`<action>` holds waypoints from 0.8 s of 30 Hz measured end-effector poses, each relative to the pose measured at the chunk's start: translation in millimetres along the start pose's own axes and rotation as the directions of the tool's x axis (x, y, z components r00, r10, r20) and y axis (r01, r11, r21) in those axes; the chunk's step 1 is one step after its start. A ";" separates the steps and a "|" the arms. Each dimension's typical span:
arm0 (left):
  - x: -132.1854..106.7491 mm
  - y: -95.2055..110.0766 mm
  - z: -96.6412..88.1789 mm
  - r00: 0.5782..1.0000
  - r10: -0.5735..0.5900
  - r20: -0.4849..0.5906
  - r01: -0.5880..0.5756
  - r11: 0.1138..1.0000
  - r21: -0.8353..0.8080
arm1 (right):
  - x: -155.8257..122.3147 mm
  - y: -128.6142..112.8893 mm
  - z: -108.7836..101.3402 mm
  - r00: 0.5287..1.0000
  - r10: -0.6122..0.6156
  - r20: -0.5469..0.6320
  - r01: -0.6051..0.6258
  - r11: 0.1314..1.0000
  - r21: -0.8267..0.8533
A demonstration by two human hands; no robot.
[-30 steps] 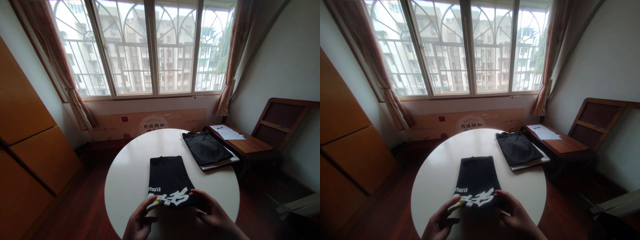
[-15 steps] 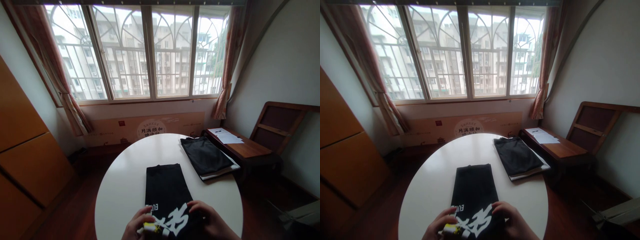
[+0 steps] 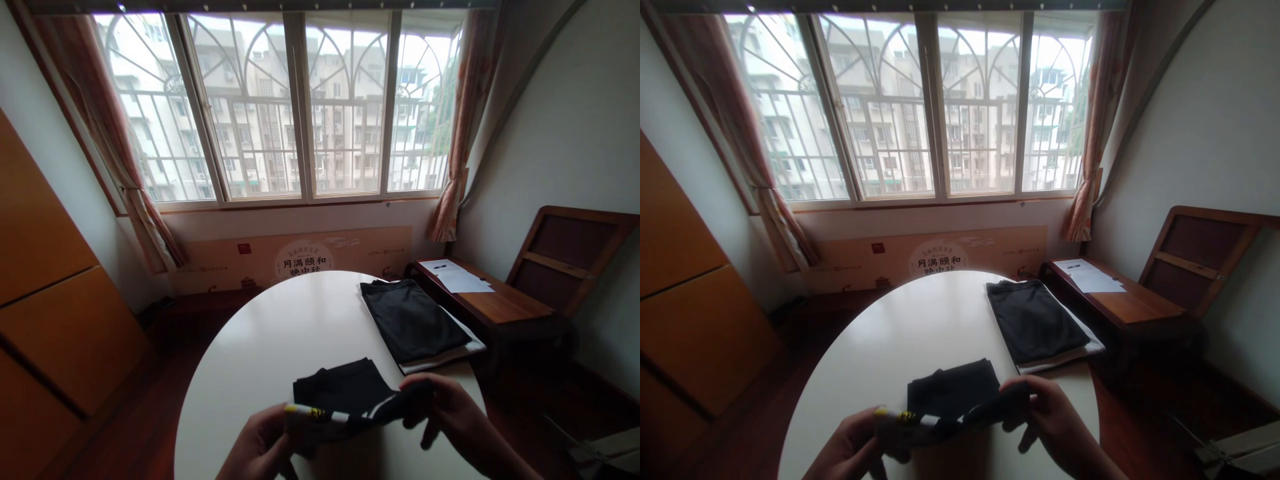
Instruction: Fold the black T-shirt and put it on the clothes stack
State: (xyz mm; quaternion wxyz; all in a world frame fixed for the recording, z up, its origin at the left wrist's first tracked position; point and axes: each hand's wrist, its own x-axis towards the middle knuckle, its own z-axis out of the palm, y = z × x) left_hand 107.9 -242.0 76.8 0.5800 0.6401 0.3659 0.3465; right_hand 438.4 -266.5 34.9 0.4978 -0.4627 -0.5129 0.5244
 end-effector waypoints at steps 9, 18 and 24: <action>99.7 114.9 23.0 0.992 0.080 0.095 -0.068 0.990 -0.127 | 40.7 -133.2 -81.4 0.977 -0.197 -0.084 0.183 0.971 -0.151; 274.2 142.2 54.3 0.971 0.226 -0.076 -0.235 0.959 -0.159 | 154.0 -190.2 -161.1 0.897 -0.364 -0.250 0.348 0.932 -0.105; 323.3 103.9 90.9 0.946 0.308 -0.102 -0.301 0.951 0.079 | 182.6 -139.1 -208.1 0.886 -0.319 -0.338 0.327 0.944 -0.034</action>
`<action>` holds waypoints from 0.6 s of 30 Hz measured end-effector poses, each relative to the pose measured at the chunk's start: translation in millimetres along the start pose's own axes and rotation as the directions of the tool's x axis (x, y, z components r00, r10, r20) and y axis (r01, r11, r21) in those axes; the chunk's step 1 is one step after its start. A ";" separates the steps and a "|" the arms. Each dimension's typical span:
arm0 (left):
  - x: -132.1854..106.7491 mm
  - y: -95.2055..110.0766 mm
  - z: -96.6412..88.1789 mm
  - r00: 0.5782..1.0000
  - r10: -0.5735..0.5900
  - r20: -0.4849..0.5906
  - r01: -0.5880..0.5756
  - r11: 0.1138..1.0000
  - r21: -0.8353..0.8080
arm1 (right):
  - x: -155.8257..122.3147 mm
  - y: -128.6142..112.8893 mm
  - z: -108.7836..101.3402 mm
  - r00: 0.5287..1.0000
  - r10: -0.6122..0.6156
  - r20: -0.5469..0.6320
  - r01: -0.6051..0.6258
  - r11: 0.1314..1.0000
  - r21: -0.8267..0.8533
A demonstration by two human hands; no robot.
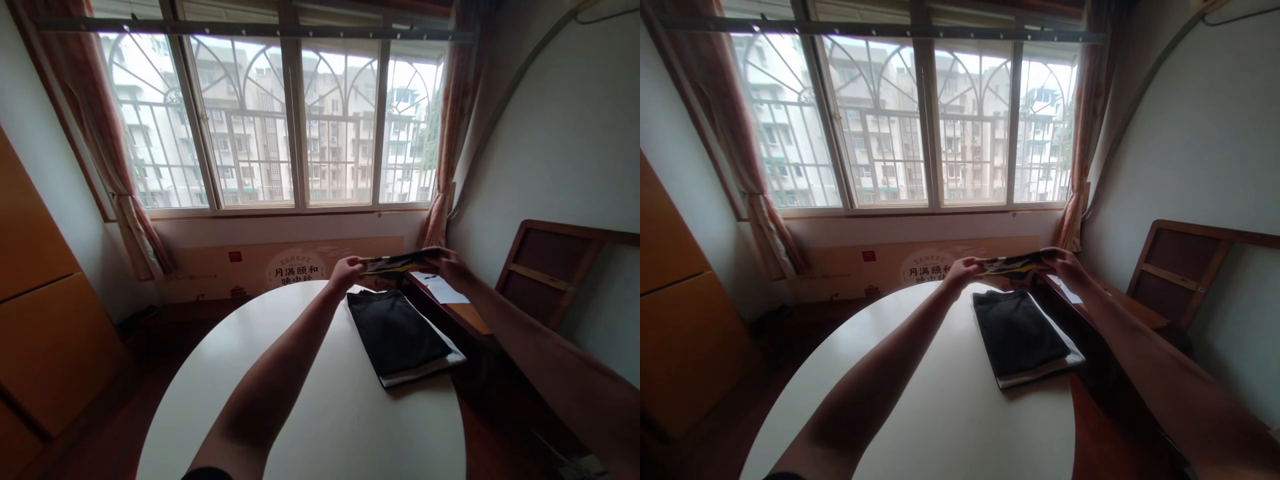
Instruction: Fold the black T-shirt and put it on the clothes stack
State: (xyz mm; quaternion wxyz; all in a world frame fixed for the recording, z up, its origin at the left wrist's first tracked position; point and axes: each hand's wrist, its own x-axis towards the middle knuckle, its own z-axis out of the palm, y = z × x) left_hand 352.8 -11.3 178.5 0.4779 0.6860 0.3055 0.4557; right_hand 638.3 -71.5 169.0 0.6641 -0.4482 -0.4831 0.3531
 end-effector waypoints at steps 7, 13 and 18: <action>-91.1 -117.6 42.2 0.988 0.045 0.149 -0.102 0.911 0.399 | -74.5 123.8 -53.5 0.971 0.072 0.229 0.055 0.862 -0.504; -135.7 -142.3 57.5 0.952 0.133 0.275 -0.269 0.792 0.548 | -99.2 155.4 -76.2 0.966 0.047 0.254 0.119 0.791 -0.601; -132.4 -133.3 67.2 0.923 0.064 0.379 -0.349 0.556 0.755 | -82.6 157.3 -87.8 0.951 0.197 0.239 0.016 0.739 -0.673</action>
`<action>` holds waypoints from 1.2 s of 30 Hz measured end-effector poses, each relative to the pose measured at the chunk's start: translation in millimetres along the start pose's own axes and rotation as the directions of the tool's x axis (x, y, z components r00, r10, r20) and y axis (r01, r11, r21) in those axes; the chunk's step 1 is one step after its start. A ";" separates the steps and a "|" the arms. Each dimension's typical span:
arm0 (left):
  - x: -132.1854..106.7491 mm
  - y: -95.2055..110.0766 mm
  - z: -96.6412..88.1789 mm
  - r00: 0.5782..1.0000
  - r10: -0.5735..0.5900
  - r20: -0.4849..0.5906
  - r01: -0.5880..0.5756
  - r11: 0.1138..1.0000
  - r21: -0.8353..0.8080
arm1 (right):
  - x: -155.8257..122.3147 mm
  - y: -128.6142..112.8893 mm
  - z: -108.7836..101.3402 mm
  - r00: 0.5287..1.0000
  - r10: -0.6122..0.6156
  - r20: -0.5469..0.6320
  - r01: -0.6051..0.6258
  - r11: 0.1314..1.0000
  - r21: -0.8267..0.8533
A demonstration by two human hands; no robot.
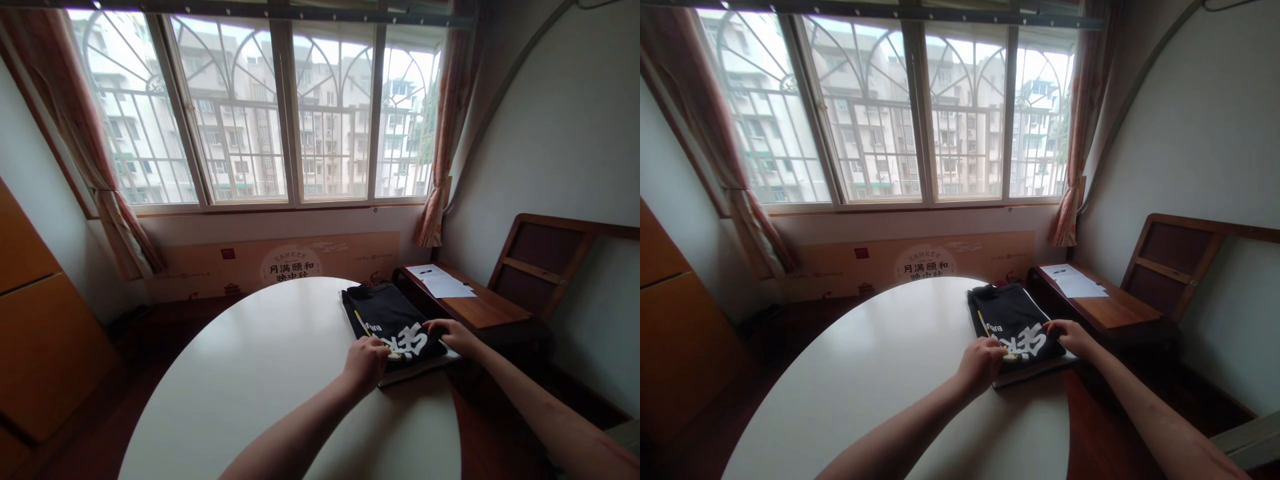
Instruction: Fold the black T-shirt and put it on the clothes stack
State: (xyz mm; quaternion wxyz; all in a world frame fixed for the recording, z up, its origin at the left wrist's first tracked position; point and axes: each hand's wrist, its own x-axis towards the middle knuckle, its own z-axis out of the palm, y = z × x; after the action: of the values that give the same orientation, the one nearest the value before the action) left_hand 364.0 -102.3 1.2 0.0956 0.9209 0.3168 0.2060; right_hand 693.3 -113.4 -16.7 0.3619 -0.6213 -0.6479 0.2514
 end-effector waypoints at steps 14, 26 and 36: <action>-82.8 -2.1 -36.2 0.948 -0.021 0.316 0.033 0.999 -0.034 | 74.3 -81.3 47.6 0.983 -0.174 -0.055 0.130 0.880 -0.456; -134.6 -48.0 -49.8 0.839 -0.402 0.367 0.399 0.913 0.088 | 112.4 -57.2 143.2 0.994 0.078 0.070 -0.007 0.719 -0.695; -139.3 -61.1 -49.6 0.893 -0.308 0.329 0.323 0.946 0.010 | 101.6 -72.4 139.0 0.989 0.011 -0.148 -0.050 0.964 -0.261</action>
State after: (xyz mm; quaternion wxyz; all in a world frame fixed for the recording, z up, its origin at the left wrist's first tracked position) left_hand 209.4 -139.1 -17.4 0.1994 0.8761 0.4371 0.0394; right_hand 543.0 -3.3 -29.7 0.3184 -0.6904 -0.6379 0.1226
